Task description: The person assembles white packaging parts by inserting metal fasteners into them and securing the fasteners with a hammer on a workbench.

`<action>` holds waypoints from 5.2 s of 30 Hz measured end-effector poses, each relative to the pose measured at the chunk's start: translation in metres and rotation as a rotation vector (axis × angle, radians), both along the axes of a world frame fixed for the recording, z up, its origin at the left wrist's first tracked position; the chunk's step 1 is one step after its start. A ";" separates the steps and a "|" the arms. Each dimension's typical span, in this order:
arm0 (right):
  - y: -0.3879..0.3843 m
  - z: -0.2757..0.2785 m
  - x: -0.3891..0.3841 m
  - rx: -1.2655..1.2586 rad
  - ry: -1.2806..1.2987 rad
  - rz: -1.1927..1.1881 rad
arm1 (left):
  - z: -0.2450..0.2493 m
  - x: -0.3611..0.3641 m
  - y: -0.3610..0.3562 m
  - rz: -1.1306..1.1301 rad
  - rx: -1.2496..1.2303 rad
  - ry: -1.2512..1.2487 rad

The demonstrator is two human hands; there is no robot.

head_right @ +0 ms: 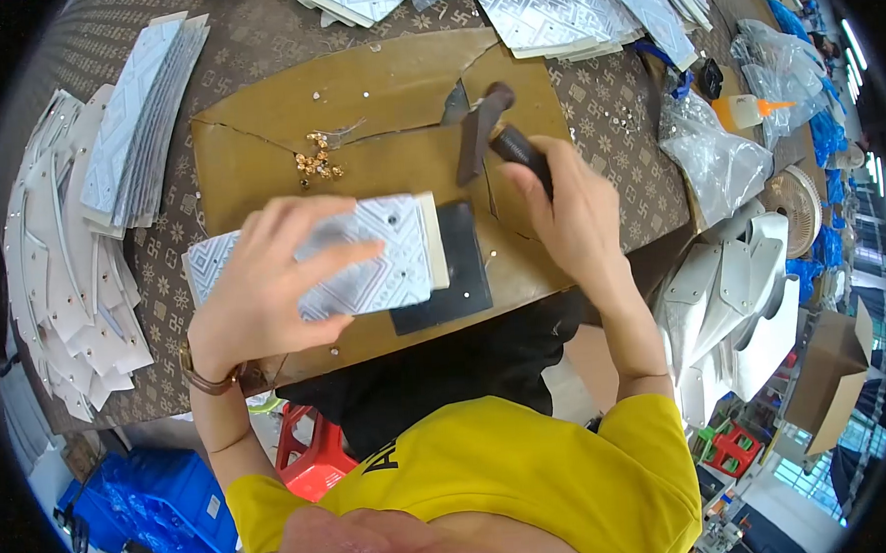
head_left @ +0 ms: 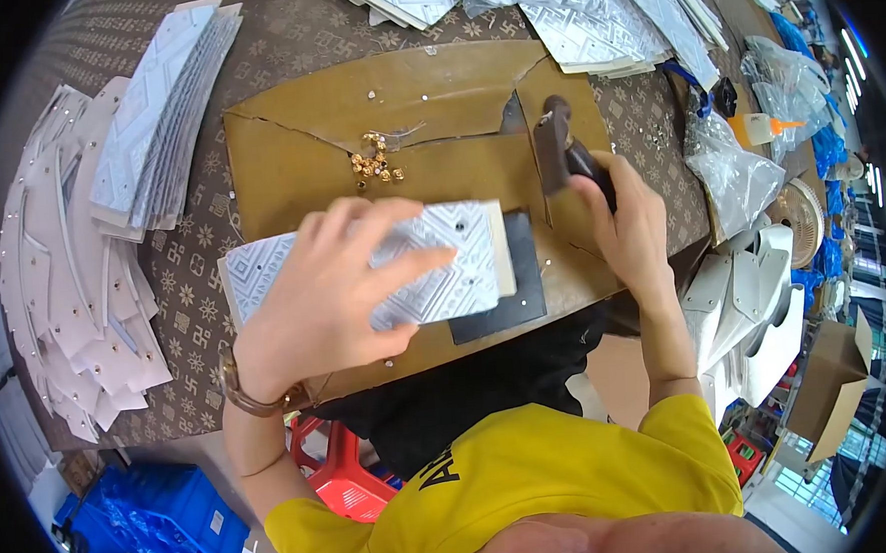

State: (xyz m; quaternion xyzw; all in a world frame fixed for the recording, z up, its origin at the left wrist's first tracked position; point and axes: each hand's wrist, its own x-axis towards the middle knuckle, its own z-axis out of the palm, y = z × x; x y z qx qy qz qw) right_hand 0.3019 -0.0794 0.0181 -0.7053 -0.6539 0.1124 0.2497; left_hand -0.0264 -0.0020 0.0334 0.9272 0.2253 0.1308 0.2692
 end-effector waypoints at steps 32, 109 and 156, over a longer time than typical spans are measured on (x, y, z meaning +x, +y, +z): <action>0.041 -0.015 -0.067 0.240 -0.081 0.618 | 0.007 -0.016 0.029 0.373 -0.191 -0.476; 0.012 -0.014 -0.048 0.147 0.225 0.603 | -0.020 0.012 -0.007 0.058 0.093 0.037; 0.016 -0.018 0.036 0.233 -0.286 -0.030 | 0.009 0.005 0.008 0.056 -0.522 -0.493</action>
